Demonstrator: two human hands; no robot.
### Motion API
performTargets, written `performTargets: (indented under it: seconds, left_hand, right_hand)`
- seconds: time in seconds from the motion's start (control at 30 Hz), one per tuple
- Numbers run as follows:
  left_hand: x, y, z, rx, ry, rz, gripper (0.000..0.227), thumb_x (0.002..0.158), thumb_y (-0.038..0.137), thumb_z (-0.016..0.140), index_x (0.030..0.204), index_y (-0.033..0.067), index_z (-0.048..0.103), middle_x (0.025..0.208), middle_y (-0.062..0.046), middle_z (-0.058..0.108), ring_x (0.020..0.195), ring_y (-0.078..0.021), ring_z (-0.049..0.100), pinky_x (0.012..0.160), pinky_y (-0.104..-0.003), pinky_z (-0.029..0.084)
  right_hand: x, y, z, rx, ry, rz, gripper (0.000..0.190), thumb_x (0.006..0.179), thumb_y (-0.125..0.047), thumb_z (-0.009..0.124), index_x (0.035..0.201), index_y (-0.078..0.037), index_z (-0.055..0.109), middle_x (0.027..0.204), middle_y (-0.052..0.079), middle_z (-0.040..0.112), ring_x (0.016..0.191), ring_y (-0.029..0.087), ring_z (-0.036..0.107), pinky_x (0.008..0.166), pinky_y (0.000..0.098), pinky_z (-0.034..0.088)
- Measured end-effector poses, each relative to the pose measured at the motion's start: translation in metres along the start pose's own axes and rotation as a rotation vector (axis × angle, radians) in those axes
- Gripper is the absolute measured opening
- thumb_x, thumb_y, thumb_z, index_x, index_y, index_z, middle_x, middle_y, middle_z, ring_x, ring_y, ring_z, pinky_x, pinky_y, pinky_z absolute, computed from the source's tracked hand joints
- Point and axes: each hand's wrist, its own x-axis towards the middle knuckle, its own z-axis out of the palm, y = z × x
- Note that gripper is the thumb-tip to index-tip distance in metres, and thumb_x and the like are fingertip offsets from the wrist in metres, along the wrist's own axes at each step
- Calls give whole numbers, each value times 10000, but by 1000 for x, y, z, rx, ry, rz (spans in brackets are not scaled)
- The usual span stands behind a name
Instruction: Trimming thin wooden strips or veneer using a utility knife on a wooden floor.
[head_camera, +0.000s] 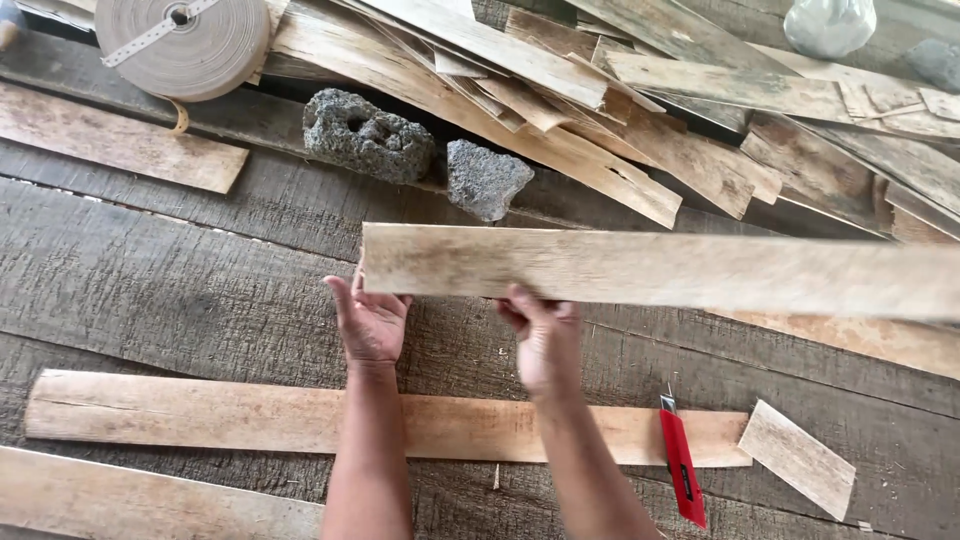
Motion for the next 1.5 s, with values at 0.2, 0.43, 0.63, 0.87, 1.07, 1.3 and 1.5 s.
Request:
performTargets:
  seconds: [0.2, 0.43, 0.63, 0.87, 1.07, 1.3, 1.5]
  left_hand:
    - [5, -12, -20, 133, 107, 71, 249, 928, 218, 764, 1039, 7, 694, 926, -177, 766, 781, -265, 787, 678, -384, 664]
    - [-6, 2, 11, 63, 176, 62, 381, 960, 433, 711, 1193, 136, 658, 1116, -147, 761, 980, -262, 768, 823, -408, 671]
    - [-43, 20, 62, 144, -155, 125, 840, 1015, 378, 598, 1657, 273, 65, 1703, -115, 222, 1439, -292, 461, 1087, -465, 530]
    - [-63, 6, 80, 903, -173, 505, 624, 1024, 97, 576, 1600, 161, 345, 1712, -118, 174, 1565, -360, 69, 1244, -550, 155]
    - [-22, -12, 64, 1878, 16, 664, 742, 929, 368, 665, 1570, 101, 404, 1664, -283, 185, 1522, -523, 80, 1168, -717, 78]
    - [-27, 6, 85, 2158, 105, 411, 914, 931, 726, 522, 1608, 134, 359, 1673, -257, 222, 1553, -466, 122, 1228, -626, 33]
    - [-30, 8, 96, 2160, 135, 367, 875, 960, 706, 486, 1619, 151, 336, 1680, -262, 193, 1562, -444, 101, 1233, -605, 31]
  right_hand:
    - [-14, 78, -1, -140, -38, 171, 567, 850, -231, 834, 1305, -43, 552, 1033, 104, 652, 812, 183, 643, 622, 315, 637]
    - [6, -13, -108, 302, 373, -12, 239, 884, -379, 695, 842, -179, 571, 650, 8, 565, 547, 144, 584, 502, 246, 522]
    - [8, -2, -58, 314, 273, -14, 153, 977, -171, 625, 953, -24, 593, 810, 116, 633, 690, 232, 710, 648, 313, 641]
    - [46, 38, -19, 295, 196, 133, 268, 1040, -153, 591, 1145, -8, 392, 1183, 213, 540, 1009, 418, 721, 881, 456, 665]
    - [49, 9, -47, -283, -48, 307, 383, 1031, -317, 573, 1157, 38, 644, 1012, 213, 751, 786, 288, 771, 658, 385, 659]
    - [63, -7, -205, -1535, 507, -506, 499, 860, -402, 754, 1312, -231, 631, 1452, 124, 508, 1405, 420, 388, 1139, 722, 234]
    - [78, -16, -227, -1464, 536, -321, 530, 894, -449, 685, 1358, -219, 567, 1532, 202, 438, 1463, 438, 351, 1192, 667, 184]
